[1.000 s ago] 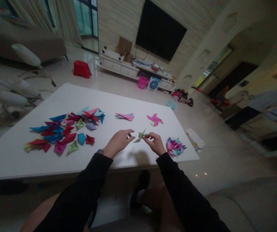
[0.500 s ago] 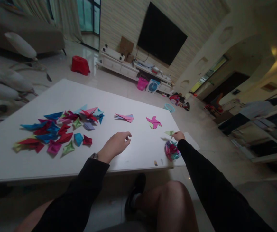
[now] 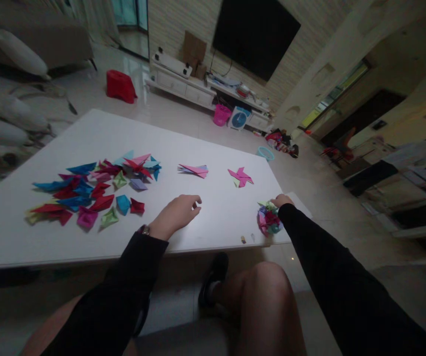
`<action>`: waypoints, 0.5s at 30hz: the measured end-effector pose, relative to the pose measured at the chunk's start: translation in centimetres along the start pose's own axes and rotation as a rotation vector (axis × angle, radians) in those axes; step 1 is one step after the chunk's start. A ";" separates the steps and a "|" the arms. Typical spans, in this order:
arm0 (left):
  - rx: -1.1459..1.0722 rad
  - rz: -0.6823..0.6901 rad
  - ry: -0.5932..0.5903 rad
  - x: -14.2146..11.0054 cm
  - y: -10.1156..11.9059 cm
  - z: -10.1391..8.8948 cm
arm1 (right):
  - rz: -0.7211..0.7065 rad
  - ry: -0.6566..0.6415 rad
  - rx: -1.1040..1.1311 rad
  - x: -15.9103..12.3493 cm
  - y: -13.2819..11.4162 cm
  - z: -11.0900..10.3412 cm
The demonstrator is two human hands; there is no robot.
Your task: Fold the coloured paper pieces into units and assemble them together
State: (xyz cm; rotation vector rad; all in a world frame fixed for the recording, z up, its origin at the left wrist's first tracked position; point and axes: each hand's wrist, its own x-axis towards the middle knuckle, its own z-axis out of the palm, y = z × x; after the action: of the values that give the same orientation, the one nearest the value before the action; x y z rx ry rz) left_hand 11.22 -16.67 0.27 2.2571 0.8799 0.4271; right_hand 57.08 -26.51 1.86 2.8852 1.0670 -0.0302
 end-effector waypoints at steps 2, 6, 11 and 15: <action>0.002 -0.002 -0.016 -0.2 0.2 -0.1 | -0.068 -0.016 0.019 -0.6 -1.1 -2.8; -0.205 -0.030 0.055 -0.3 1.7 0.3 | -0.315 -0.031 0.151 -4.6 -5.8 -8.0; -1.143 -0.247 0.034 0.1 5.3 2.3 | -0.846 -0.132 0.823 -16.3 -15.5 -7.9; -1.650 -0.337 0.064 -0.2 5.6 2.7 | -0.871 -0.193 1.036 -24.8 -23.1 -3.0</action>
State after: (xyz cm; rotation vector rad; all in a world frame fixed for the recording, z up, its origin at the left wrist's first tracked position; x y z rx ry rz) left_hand 15.12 -21.18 2.15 0.5781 0.5090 0.6903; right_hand 23.21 -24.89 4.62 2.5947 2.7502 -1.1644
